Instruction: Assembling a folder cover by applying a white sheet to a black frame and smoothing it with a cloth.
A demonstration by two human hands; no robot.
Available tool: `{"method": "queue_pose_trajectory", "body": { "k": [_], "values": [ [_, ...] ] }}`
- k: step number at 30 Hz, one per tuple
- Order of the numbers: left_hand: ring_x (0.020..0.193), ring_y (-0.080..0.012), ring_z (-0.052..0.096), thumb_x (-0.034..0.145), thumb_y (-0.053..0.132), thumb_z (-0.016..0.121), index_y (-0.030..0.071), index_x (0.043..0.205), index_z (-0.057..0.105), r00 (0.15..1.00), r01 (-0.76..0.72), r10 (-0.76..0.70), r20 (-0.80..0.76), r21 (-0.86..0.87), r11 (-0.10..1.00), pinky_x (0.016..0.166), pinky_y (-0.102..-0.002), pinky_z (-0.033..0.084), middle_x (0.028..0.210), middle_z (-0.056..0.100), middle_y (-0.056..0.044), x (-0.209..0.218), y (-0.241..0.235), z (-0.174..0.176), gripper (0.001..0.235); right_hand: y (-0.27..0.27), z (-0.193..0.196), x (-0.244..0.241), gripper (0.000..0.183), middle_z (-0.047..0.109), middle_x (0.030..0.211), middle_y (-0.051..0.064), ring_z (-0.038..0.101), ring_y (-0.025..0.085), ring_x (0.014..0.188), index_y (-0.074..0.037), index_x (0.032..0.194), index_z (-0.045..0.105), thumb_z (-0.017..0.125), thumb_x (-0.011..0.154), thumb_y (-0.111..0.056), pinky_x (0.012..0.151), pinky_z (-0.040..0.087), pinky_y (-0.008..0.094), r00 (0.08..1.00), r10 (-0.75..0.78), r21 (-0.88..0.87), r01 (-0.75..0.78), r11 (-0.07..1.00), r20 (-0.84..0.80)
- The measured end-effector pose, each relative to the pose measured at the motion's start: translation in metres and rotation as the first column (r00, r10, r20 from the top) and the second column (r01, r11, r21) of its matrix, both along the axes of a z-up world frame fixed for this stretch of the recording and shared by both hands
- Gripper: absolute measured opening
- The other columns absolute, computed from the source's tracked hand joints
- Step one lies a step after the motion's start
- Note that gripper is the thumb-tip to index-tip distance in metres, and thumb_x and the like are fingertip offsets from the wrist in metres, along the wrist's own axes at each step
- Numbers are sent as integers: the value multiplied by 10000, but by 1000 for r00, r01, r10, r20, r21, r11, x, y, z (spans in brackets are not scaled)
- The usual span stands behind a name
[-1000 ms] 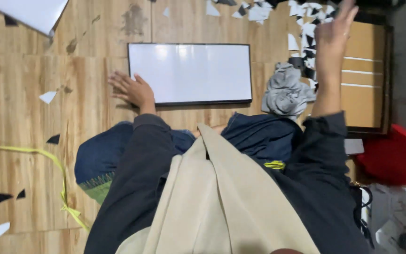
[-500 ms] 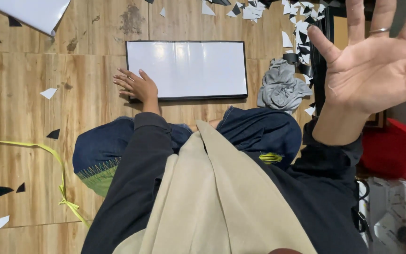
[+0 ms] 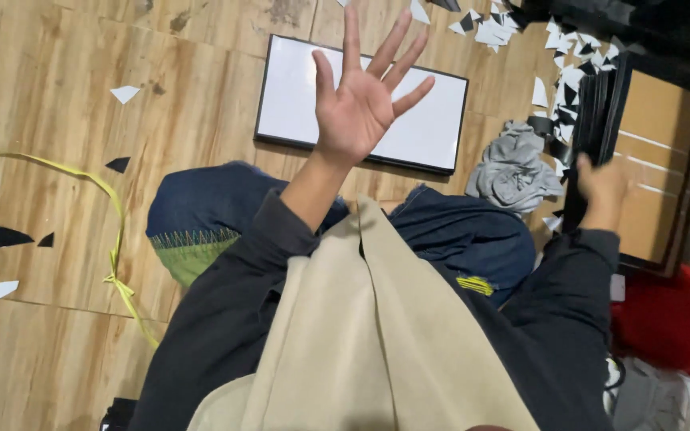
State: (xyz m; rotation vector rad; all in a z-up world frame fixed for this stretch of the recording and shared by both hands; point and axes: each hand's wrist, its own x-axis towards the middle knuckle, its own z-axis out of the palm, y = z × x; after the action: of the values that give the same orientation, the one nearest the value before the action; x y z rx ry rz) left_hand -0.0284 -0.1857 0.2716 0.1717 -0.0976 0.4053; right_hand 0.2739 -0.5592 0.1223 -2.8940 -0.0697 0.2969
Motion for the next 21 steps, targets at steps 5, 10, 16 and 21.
{"method": "queue_pose_trajectory", "body": {
  "k": [5,10,16,21],
  "values": [
    [1454,-349,105,767,561,321,468,1428,104,995,79,-90,-44,-220,972,1050,-656,198,1587,87,-92,10,6,-38,702,-117,-159,15,757,432,1289,289,360,439,1200,19,1274,444,703,725,-434,982,295,514,945,41,-212,31,977,325],
    [1390,-429,317,766,445,432,396,1477,85,959,-122,107,-263,-38,992,1017,-568,397,1539,266,-187,14,10,-54,793,-127,-187,17,350,658,1047,178,606,313,975,-3,1141,611,489,815,-37,894,446,386,650,360,-490,22,871,669],
    [1367,-401,389,892,484,480,299,1479,43,867,-175,332,-372,395,902,1104,-532,367,1490,359,-196,23,38,-142,754,-58,-104,22,328,585,749,19,586,201,589,-159,1077,579,541,752,-134,410,456,348,483,356,-522,266,811,800],
    [1295,-362,477,810,545,481,209,1378,369,734,-27,317,-600,441,897,1038,-476,404,1398,493,-162,27,86,-200,670,31,-12,4,503,673,813,53,639,281,589,-222,1321,466,570,833,-165,458,492,437,557,329,-382,-23,924,762]
  ]
}}
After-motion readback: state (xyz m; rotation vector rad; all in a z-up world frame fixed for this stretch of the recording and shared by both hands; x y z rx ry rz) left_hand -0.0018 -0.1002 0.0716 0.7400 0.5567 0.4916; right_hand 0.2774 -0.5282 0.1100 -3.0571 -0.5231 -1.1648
